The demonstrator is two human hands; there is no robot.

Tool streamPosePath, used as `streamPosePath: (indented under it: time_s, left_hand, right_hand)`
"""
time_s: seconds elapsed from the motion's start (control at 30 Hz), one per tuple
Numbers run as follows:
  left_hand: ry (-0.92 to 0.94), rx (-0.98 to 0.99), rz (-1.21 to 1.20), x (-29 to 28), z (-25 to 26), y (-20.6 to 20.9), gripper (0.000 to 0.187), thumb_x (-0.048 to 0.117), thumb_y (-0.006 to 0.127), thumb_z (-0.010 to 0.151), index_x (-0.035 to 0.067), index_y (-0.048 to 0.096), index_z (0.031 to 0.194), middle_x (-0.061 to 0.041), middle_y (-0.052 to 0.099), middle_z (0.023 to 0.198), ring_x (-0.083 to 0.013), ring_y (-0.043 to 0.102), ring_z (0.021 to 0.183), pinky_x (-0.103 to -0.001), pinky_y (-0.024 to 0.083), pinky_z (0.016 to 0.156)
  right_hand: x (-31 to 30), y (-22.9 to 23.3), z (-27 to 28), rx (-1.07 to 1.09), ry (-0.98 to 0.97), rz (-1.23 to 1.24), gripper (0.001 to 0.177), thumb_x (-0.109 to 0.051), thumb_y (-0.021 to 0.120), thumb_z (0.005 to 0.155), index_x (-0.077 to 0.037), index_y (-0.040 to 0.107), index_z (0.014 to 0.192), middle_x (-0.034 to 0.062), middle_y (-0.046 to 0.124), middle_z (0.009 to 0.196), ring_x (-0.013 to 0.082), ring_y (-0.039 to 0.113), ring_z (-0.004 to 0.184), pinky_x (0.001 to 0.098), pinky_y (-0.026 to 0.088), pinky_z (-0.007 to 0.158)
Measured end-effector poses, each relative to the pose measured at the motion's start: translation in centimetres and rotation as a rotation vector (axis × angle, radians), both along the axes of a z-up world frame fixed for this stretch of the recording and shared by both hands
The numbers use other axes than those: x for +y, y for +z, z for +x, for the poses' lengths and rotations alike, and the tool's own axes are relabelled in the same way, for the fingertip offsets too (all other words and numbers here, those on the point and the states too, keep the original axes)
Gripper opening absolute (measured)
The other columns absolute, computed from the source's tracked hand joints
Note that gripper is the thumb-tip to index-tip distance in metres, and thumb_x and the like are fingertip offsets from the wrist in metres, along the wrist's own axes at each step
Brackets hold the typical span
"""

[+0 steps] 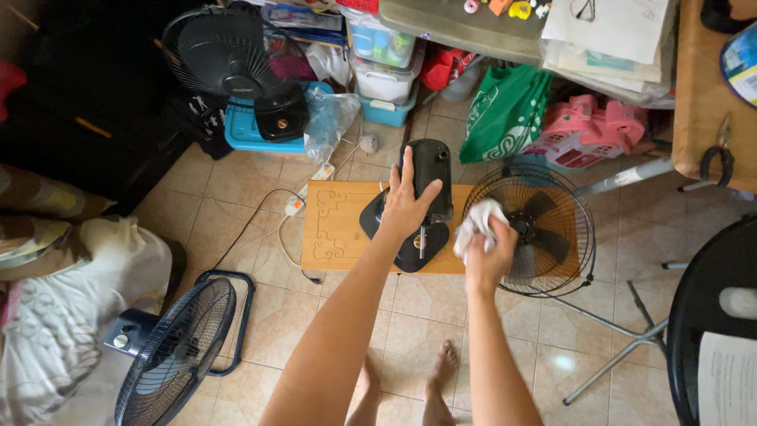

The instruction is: The person disassembles an electric fan by removing the front grille and fan blades, then wipes the motor housing, grille, and blades with a cloth. The person reattaches the fan blades and grille to the fan base.

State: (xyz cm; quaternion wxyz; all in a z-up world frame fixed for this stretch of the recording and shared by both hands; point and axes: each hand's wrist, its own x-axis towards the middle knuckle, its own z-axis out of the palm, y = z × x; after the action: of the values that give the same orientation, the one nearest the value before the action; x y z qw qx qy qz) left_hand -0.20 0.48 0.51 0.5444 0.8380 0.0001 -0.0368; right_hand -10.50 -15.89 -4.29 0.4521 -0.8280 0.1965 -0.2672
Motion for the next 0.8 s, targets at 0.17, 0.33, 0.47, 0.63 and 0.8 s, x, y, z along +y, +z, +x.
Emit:
streamPosePath:
  time_s: [0.17, 0.33, 0.47, 0.63, 0.8]
  left_hand:
    - [-0.011, 0.011, 0.032, -0.2, -0.4, -0.6, 0.097, 0.056, 0.064, 0.091, 0.029, 0.008, 0.165, -0.038, 0.026, 0.160, -0.0582, 0.038, 0.139, -0.055, 0.036, 0.114]
    - [-0.028, -0.065, 0.048, 0.1, 0.2, -1.5, 0.097, 0.055, 0.064, 0.094, 0.025, 0.007, 0.167, -0.040, 0.028, 0.157, -0.0596, 0.037, 0.139, -0.056, 0.034, 0.115]
    - [-0.044, -0.052, -0.006, 0.3, 0.4, -2.4, 0.099, 0.055, 0.065, 0.093, 0.025, 0.006, 0.166, -0.040, 0.026, 0.157, -0.0583, 0.036, 0.140, -0.056, 0.033, 0.116]
    - [-0.051, -0.037, 0.019, 0.1, 0.7, -3.1, 0.100, 0.057, 0.063, 0.092, 0.025, 0.003, 0.166, -0.038, 0.029, 0.159, -0.0551, 0.036, 0.142, -0.058, 0.023, 0.121]
    - [-0.061, 0.022, -0.012, 0.3, 1.0, -2.7, 0.102, 0.056, 0.065, 0.093, 0.027, 0.000, 0.167, -0.040, 0.020, 0.160, -0.0549, 0.020, 0.152, -0.054, 0.025, 0.121]
  right_hand:
    - [4.1, 0.1, -1.5, -0.233, 0.243, 0.121, 0.019, 0.005, 0.067, 0.091, -0.008, 0.073, 0.102, 0.0107, 0.057, 0.123, 0.0242, 0.063, 0.107, 0.0335, 0.055, 0.086]
    - [5.3, -1.7, 0.1, -0.307, 0.212, 0.085, 0.025, 0.011, 0.063, 0.089, -0.003, 0.073, 0.107, 0.0093, 0.059, 0.124, 0.0211, 0.064, 0.108, 0.0312, 0.057, 0.088]
    - [6.5, -5.4, -0.1, -0.181, 0.101, 0.482, 0.022, 0.009, 0.061, 0.091, -0.004, 0.072, 0.104, 0.0064, 0.056, 0.118, 0.0188, 0.064, 0.098, 0.0331, 0.058, 0.076]
    - [7.5, -11.5, 0.8, -0.270, 0.090, 0.669, 0.015, 0.010, 0.063, 0.098, -0.001, 0.070, 0.105, 0.0058, 0.058, 0.112, 0.0179, 0.060, 0.097, 0.0327, 0.051, 0.085]
    - [10.8, -14.1, 1.2, -0.394, 0.229, 1.480, 0.029, -0.005, 0.066, 0.095, -0.007, 0.065, 0.124, 0.0051, 0.070, 0.115, 0.0193, 0.067, 0.104, 0.0357, 0.057, 0.092]
